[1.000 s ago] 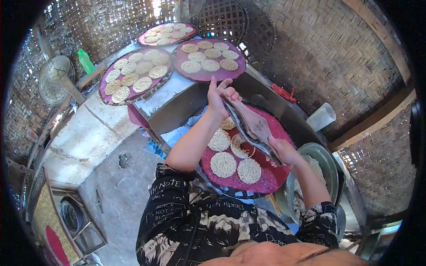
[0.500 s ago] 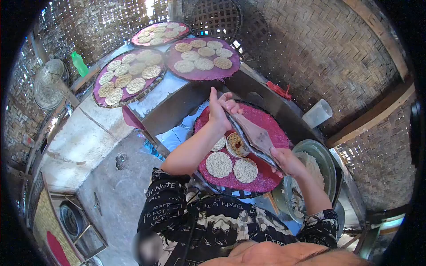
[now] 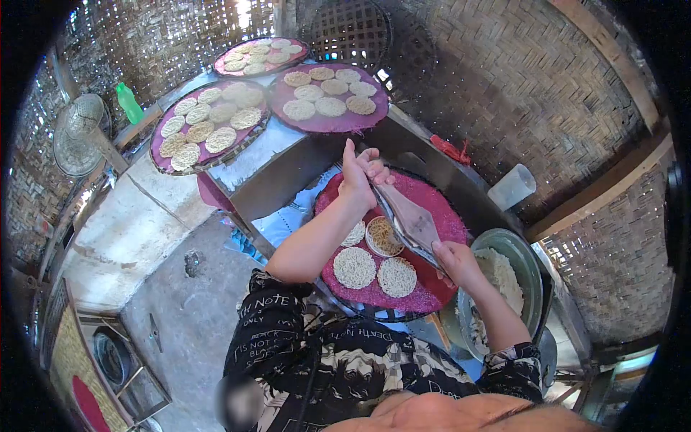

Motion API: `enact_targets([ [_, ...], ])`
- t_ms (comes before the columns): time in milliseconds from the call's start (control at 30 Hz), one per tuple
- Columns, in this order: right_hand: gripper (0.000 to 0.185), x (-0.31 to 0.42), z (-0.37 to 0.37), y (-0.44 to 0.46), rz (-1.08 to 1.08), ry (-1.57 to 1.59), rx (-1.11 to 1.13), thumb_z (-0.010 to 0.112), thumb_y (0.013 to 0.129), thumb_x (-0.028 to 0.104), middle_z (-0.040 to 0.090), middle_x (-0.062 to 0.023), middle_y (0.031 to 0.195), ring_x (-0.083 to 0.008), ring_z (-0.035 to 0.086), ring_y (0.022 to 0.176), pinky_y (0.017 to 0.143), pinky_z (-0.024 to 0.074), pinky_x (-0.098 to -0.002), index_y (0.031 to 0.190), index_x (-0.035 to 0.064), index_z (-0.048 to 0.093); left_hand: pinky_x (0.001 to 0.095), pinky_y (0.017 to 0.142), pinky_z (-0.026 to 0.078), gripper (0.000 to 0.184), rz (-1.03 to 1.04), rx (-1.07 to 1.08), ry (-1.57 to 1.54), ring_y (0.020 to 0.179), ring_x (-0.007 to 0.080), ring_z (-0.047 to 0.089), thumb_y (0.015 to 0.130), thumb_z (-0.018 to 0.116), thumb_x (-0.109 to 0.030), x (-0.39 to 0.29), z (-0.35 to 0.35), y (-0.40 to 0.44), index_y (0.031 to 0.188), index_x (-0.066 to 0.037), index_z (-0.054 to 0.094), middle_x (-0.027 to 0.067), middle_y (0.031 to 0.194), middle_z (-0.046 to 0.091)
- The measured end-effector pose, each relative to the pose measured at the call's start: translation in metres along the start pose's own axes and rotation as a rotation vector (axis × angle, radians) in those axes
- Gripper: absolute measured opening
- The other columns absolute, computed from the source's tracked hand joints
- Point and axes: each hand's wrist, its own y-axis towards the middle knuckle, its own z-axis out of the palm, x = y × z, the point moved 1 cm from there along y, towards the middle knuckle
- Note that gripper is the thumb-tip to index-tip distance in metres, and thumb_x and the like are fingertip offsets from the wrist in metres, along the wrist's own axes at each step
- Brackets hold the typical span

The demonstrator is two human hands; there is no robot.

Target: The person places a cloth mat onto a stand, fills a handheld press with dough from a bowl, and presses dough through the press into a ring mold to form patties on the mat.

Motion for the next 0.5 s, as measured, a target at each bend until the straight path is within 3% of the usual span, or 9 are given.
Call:
enact_targets([
  [133, 0.045, -0.003, 0.0, -0.009, 0.024, -0.001, 0.006, 0.041, 0.09, 0.045, 0.052, -0.0044, 0.054, -0.0117, 0.047, 0.038, 0.034, 0.036, -0.0264, 0.077, 0.0035, 0.054, 0.0315, 0.046, 0.033, 0.056, -0.023, -0.017, 0.009, 0.036, 0.0123, 0.028, 0.085, 0.031, -0.063, 0.007, -0.002, -0.004, 0.072, -0.012, 0.05, -0.0045, 0.041, 0.026],
  [233, 0.046, 0.001, -0.004, -0.016, 0.094, 0.121, 0.094, 0.04, 0.09, 0.047, 0.052, -0.0041, 0.053, -0.0114, 0.045, 0.036, 0.033, 0.0346, -0.0253, 0.077, 0.0051, 0.054, 0.0338, 0.052, 0.035, 0.056, -0.059, 0.02, 0.003, 0.041, 0.0152, 0.033, 0.085, 0.029, -0.064, 0.008, -0.004, -0.004, 0.082, -0.012, 0.047, -0.0025, 0.046, 0.029],
  [333, 0.047, -0.002, -0.012, -0.016, 0.077, 0.291, 0.165, 0.038, 0.091, 0.049, 0.052, -0.0037, 0.053, -0.0105, 0.043, 0.034, 0.031, 0.0334, -0.0235, 0.077, 0.0066, 0.054, 0.0379, 0.066, 0.042, 0.063, -0.115, 0.258, -0.02, 0.056, 0.0211, 0.05, 0.084, 0.027, -0.065, 0.002, 0.004, -0.007, 0.099, -0.009, 0.051, 0.0043, 0.062, 0.049],
  [433, 0.047, 0.005, -0.016, -0.023, -0.028, 0.455, 0.119, 0.037, 0.091, 0.049, 0.053, -0.0039, 0.053, -0.0095, 0.043, 0.034, 0.031, 0.0328, -0.0221, 0.078, 0.0071, 0.053, 0.0388, 0.083, 0.042, 0.063, -0.111, 0.236, 0.101, 0.081, 0.0263, 0.059, 0.085, 0.034, -0.058, -0.008, 0.035, -0.033, 0.118, -0.007, 0.047, 0.0123, 0.092, 0.059],
  [500, 0.044, 0.007, -0.015, -0.022, -0.095, 0.534, 0.079, 0.037, 0.092, 0.047, 0.054, -0.0038, 0.054, -0.01, 0.044, 0.035, 0.031, 0.0329, -0.022, 0.083, 0.0075, 0.053, 0.0397, 0.091, 0.039, 0.061, -0.01, 0.463, 0.629, 0.101, 0.0248, 0.053, 0.083, 0.046, -0.049, -0.008, 0.032, -0.038, 0.125, -0.004, 0.042, 0.0127, 0.11, 0.054],
])
